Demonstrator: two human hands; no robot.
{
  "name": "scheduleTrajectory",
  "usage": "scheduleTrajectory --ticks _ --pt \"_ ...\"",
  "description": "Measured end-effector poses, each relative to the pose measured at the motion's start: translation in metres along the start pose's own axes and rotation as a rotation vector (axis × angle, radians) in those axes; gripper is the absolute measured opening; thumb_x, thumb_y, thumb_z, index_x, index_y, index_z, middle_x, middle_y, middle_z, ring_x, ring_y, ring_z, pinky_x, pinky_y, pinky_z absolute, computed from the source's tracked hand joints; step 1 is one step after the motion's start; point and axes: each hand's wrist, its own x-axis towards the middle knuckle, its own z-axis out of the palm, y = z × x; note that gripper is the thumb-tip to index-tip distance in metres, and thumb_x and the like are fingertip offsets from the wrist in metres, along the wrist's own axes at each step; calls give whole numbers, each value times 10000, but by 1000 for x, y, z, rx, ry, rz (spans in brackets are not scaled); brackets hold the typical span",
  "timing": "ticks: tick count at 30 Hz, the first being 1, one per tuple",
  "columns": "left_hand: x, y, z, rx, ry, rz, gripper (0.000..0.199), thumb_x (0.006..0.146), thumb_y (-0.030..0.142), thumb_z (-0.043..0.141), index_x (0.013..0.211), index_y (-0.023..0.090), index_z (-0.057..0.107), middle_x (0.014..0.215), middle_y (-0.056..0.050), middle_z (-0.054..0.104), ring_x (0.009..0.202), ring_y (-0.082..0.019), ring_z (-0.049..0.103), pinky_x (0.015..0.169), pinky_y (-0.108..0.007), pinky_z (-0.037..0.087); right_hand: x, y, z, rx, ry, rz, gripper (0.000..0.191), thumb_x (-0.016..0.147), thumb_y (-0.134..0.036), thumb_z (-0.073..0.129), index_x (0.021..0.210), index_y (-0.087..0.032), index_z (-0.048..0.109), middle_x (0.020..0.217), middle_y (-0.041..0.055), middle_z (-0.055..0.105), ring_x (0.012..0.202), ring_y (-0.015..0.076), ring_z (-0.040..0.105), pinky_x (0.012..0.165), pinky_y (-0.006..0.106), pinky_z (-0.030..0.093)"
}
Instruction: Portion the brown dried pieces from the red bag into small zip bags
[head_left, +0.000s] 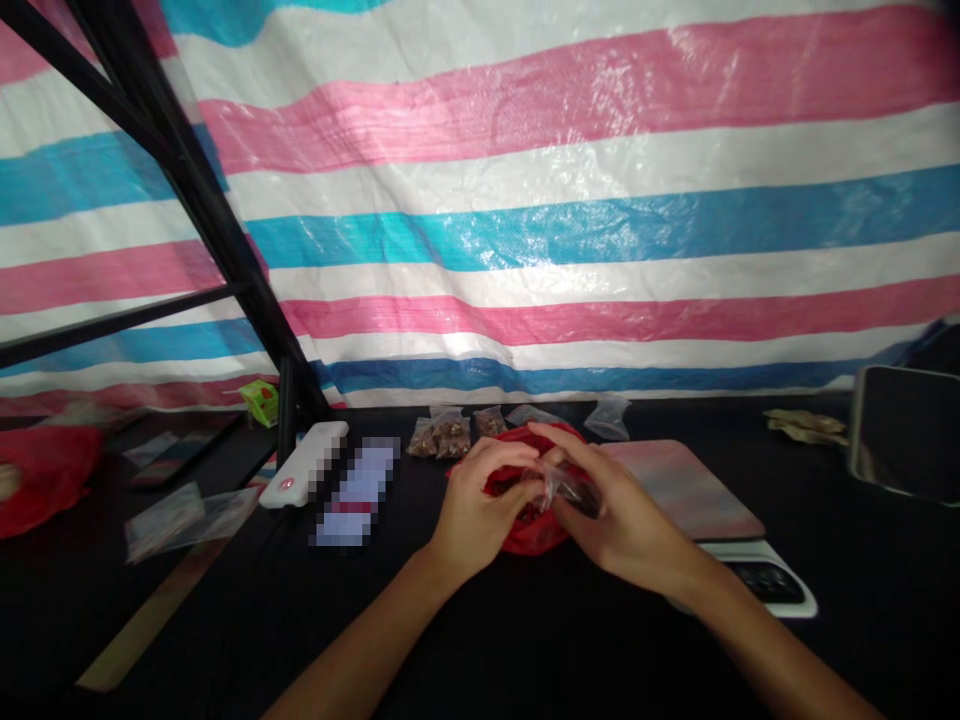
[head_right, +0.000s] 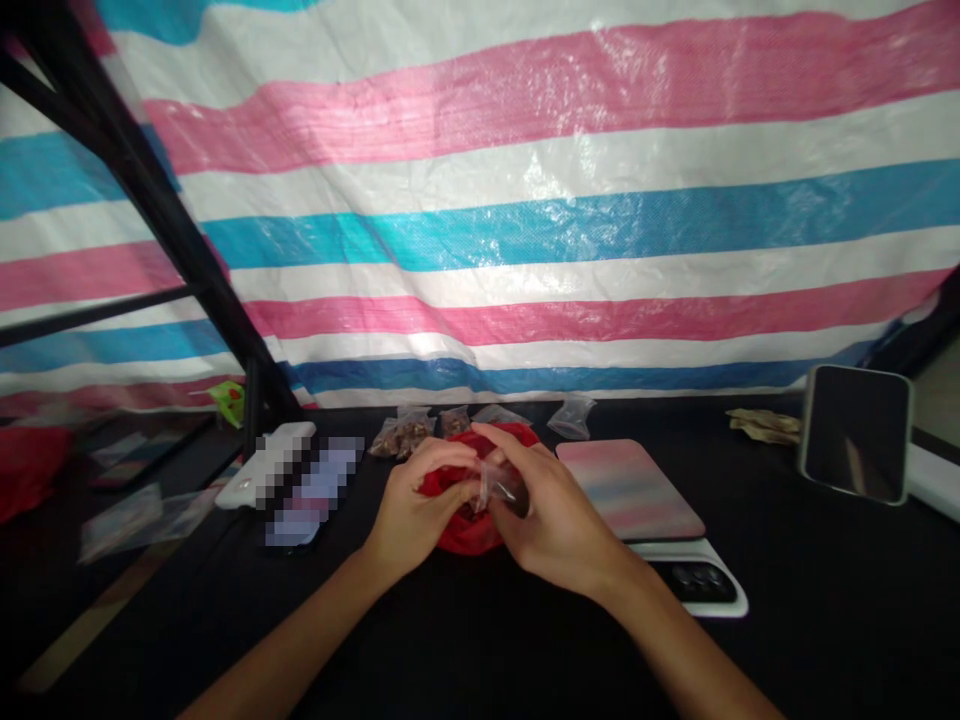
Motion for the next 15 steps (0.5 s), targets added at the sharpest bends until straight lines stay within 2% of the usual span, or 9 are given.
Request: scheduleTrajectory --ticks 2,5,7,10,13,15 --pt "-1 -3 0 -77 -4 -63 268 887 275 778 1151 240 741 1078 -57 800 1020 -216 734 961 -326 534 0 1 5 121 15 49 689 892 -196 635 1538 -333 436 1219 57 712 1109 240 689 1003 410 557" --pt "0 -7 -1 -213 3 -129 383 966 334 683 1337 245 646 1182 -82 791 1134 -223 727 1058 -354 507 3 2 0 269 14 136 641 928 -258 643 1529 -321 430 1167 48 727 1054 222 707 988 401 565" --pt "2 -9 -1 -288 26 -160 422 972 367 673 1370 235 620 1202 -99 786 1177 -234 714 1097 -375 486 5 1 -7 339 50 180 585 935 -299 649 1490 -303 467 1134 44 735 1027 217 711 970 390 568" --pt "5 -9 -2 -392 46 -237 459 957 394 692 1370 210 616 1172 -124 793 1127 -245 735 1083 -400 497 8 0 -20 387 121 219 515 911 -321 667 1407 -272 540 1094 39 749 991 212 716 938 360 566" --pt "8 -8 -4 -539 38 -317 502 951 388 703 1404 203 591 1237 -147 767 1144 -257 729 1076 -415 498 11 5 -33 326 154 227 501 887 -310 638 1379 -260 562 1076 33 766 957 212 729 884 336 568" --pt "9 -8 -5 -684 20 -373 513 953 369 703 1421 197 578 1314 -162 729 1229 -276 693 1116 -435 469 11 11 -44 100 165 224 453 866 -292 609 1317 -266 619 1026 21 783 902 213 741 826 320 563"
